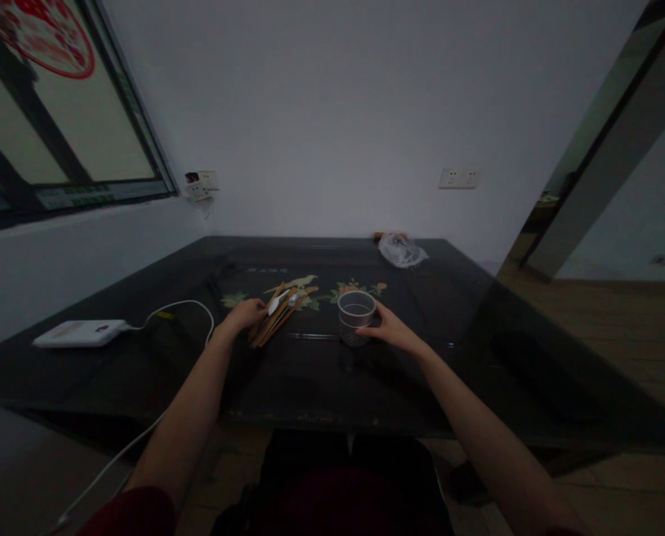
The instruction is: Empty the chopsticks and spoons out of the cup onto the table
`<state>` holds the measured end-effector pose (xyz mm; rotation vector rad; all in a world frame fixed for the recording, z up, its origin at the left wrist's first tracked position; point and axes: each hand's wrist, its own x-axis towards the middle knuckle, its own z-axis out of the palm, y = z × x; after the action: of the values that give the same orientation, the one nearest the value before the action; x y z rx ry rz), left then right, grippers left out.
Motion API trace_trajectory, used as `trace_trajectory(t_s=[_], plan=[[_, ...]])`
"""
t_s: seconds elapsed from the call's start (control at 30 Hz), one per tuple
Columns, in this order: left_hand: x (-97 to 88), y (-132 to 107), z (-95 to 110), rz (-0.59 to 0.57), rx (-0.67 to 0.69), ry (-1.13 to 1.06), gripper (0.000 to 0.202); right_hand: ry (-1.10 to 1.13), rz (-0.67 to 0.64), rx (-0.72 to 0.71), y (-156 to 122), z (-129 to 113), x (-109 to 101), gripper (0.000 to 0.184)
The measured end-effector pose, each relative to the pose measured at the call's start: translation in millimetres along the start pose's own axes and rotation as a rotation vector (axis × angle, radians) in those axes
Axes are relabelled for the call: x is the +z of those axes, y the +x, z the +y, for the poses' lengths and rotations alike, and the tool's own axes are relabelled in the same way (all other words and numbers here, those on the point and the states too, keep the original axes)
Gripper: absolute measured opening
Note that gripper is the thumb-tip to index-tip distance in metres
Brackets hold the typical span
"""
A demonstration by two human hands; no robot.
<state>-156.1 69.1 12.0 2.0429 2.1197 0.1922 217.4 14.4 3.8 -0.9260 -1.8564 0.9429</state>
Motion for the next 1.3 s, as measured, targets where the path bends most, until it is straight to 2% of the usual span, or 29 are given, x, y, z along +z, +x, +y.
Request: trace_trajectory(t_s=[0.33,0.5,0.6,0.7,0.77,0.83,0.93,1.03,1.13,1.3], plan=[[2.5,1,-3,-0.02,-0.035,0.015,0.032,0.009,-0.006,0.015,0,-5,-1,0.078],[3.5,3,-8,0.063,-0.049,0.001,0.033,0.025,-0.001,0.018,-1,-4,0,0.077],[0.1,0,-1,0.183,0.003,-0.033,0.033,0.039,-0.002,0.016,-1,-4,0,0.077],[-2.9,-6,18,0.333,0.154,-0.151,0.033,0.06,-0.012,0.017,-2,-4,0,0.078],[-2.6,-11,37,0.36,0.266,-0.288,0.032,0.068,-0.01,0.016,-2,-5,0,0.079],[0.0,-19,58,0.263,0.39,-0.456,0.033,0.08,-0.008,0.025,-2,-4,0,0.08],[8.1,-33,90,-0.031,0.589,-0.672,0.047,0.097,-0.015,0.033,-2,-3,1,0.081],[20.4,-47,120,-0.217,0.73,-0.76,0.063,0.11,-0.031,0.017,-1,-1,2,0.081],[34.8,-53,145,-0.202,0.788,-0.832,0.073,0.102,-0.023,0.026,-1,0,2,0.078],[54.2,-51,167,-0.066,0.737,-0.914,0.088,0.087,0.009,0.049,-1,3,1,0.077]])
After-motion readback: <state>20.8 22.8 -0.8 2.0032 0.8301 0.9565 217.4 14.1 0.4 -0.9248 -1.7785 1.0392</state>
